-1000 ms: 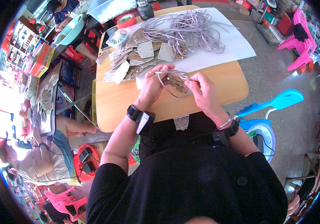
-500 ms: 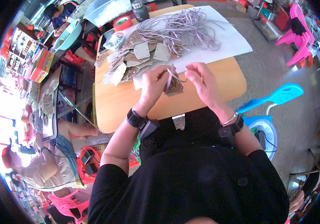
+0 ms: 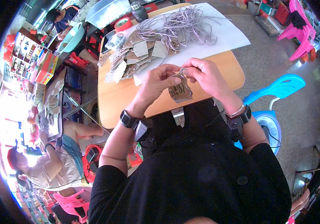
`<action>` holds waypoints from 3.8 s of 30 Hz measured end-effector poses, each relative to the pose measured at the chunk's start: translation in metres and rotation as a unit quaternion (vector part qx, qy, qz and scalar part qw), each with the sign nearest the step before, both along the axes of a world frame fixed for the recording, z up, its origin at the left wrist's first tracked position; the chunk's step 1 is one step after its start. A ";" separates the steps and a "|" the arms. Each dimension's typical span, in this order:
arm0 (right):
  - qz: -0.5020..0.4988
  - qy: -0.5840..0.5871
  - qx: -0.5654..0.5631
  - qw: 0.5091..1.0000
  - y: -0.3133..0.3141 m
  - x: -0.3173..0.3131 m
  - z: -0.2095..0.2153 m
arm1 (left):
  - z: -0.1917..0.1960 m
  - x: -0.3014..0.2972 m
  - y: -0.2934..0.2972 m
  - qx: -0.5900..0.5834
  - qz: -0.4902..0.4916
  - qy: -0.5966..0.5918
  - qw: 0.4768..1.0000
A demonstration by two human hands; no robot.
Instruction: Thread elastic cords through holes in manufacturing tags and loop them together.
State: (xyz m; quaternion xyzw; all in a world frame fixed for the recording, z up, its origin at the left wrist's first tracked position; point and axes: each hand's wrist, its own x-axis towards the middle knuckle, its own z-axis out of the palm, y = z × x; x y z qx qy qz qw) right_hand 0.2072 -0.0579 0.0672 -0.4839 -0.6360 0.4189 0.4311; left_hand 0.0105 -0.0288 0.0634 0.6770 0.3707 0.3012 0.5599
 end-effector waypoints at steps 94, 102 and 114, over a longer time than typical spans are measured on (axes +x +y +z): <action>0.034 -0.131 0.265 0.955 0.004 -0.032 -0.020 | -0.021 -0.030 -0.011 0.106 0.014 0.024 0.994; 0.017 0.047 0.157 0.986 0.006 -0.042 -0.034 | -0.007 -0.019 -0.017 -0.165 0.110 0.003 0.980; -0.044 -0.002 0.243 0.969 0.000 -0.057 -0.044 | -0.025 -0.013 -0.014 -0.117 0.191 -0.088 0.971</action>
